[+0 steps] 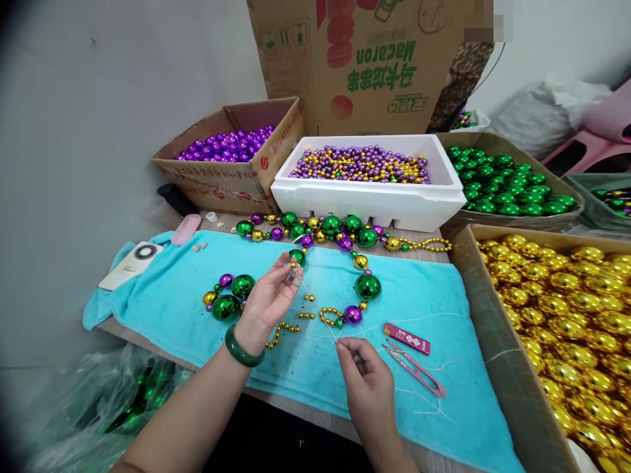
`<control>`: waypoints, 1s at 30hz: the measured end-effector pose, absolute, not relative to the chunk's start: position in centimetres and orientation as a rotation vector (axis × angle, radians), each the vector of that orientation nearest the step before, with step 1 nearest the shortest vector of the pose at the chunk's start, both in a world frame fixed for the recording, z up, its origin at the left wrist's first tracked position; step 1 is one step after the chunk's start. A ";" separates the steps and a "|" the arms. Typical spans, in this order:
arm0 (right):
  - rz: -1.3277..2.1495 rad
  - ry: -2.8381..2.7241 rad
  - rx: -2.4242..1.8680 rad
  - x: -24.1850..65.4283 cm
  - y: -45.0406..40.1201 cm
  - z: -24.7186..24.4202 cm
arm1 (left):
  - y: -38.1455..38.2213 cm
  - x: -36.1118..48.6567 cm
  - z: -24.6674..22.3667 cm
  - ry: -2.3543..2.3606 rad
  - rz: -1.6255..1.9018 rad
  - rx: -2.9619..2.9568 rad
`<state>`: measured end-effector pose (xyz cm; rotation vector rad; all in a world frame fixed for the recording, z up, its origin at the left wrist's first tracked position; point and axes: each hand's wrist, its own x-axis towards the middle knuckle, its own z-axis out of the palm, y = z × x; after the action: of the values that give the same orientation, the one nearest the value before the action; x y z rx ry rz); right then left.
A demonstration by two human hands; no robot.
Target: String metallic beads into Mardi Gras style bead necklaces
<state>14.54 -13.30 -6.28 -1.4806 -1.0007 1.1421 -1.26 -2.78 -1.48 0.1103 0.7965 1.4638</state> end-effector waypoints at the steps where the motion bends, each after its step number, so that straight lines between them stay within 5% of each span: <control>1: 1.142 -0.990 -1.481 14.5 -13.2 -6.2 | -2.9 -1.2 -1.4 0.804 1.448 0.139; 14: 1.130 -0.909 -1.484 16.2 -12.3 -6.0 | -2.2 -3.3 -5.8 1.609 0.490 1.921; 21: 1.135 -0.984 -1.515 16.9 -12.6 -6.6 | -1.4 -3.0 -6.9 1.591 0.691 1.633; 26: 1.118 -0.987 -1.535 16.8 -12.6 -6.4 | -1.1 -3.8 -5.2 1.050 1.030 0.736; 30: 1.124 -0.991 -1.534 16.7 -12.4 -6.3 | -1.5 -3.8 -4.2 0.900 1.097 0.573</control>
<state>16.72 -12.43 -6.26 -1.5340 -0.9906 1.1245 -3.83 -1.54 -4.21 0.5729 0.9003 1.0972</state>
